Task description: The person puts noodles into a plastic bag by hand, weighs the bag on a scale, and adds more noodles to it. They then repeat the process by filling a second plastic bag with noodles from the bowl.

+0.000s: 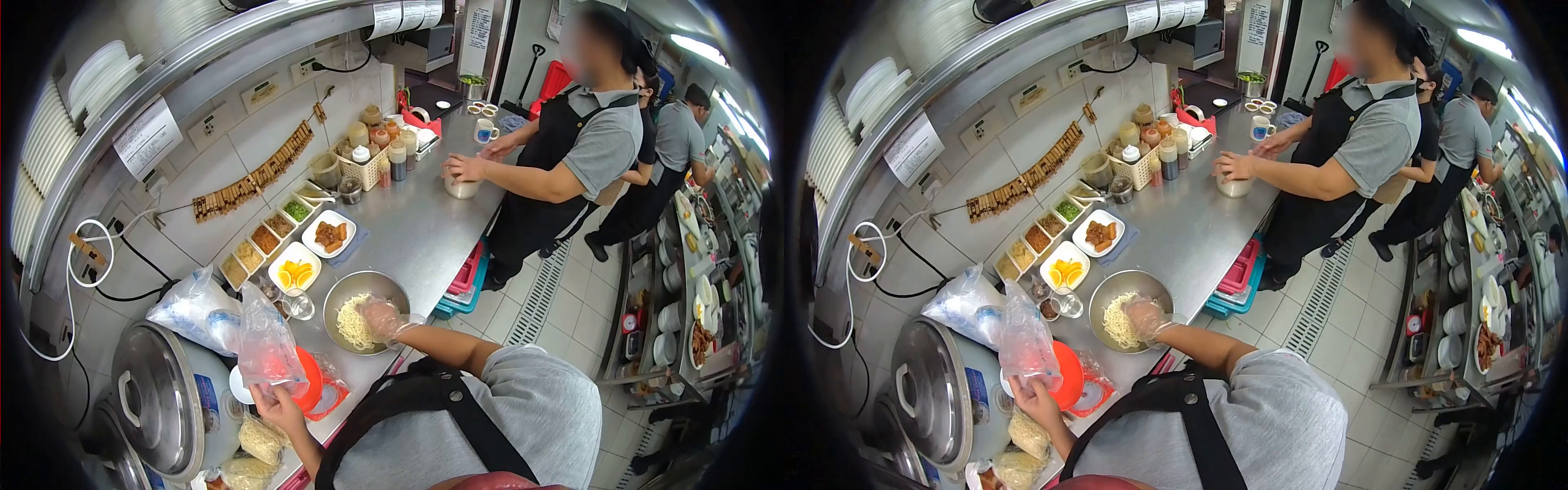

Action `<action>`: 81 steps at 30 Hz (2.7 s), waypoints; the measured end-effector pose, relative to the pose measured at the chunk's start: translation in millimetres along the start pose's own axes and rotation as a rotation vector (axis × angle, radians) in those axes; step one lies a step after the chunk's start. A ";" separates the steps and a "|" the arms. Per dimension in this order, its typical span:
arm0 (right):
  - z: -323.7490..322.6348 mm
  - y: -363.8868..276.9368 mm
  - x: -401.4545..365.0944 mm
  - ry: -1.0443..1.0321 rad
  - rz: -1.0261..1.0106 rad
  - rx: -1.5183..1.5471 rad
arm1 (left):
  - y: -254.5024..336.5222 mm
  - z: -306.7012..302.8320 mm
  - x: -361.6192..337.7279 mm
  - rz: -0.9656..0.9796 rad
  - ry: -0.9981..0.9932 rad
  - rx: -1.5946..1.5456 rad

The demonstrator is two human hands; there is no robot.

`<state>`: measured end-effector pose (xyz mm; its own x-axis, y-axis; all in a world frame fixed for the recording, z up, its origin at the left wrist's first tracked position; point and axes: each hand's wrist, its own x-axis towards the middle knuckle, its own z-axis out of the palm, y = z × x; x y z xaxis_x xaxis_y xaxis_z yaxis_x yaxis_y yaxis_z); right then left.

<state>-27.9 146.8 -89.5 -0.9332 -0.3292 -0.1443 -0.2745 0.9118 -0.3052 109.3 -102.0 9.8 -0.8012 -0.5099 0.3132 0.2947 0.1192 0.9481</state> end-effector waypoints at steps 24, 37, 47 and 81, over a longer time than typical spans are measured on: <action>-7.9 -10.5 19.4 -0.117 0.080 0.029 | 6.9 -2.4 -2.3 0.020 0.052 -0.018; -2.1 -4.4 26.2 -0.144 0.196 0.077 | 10.1 2.0 -3.4 0.032 0.090 0.051; -79.5 -7.9 6.9 -0.172 -0.011 0.197 | 4.1 -9.7 -1.8 0.028 0.092 0.030; -21.0 17.7 21.6 0.168 -0.205 0.178 | 8.8 105.1 93.1 0.384 -0.228 0.451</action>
<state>-57.9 160.9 -78.2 -0.8918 -0.4433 0.0903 -0.4299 0.7683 -0.4742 -17.4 -58.9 53.0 -0.7871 -0.1715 0.5925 0.3748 0.6299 0.6803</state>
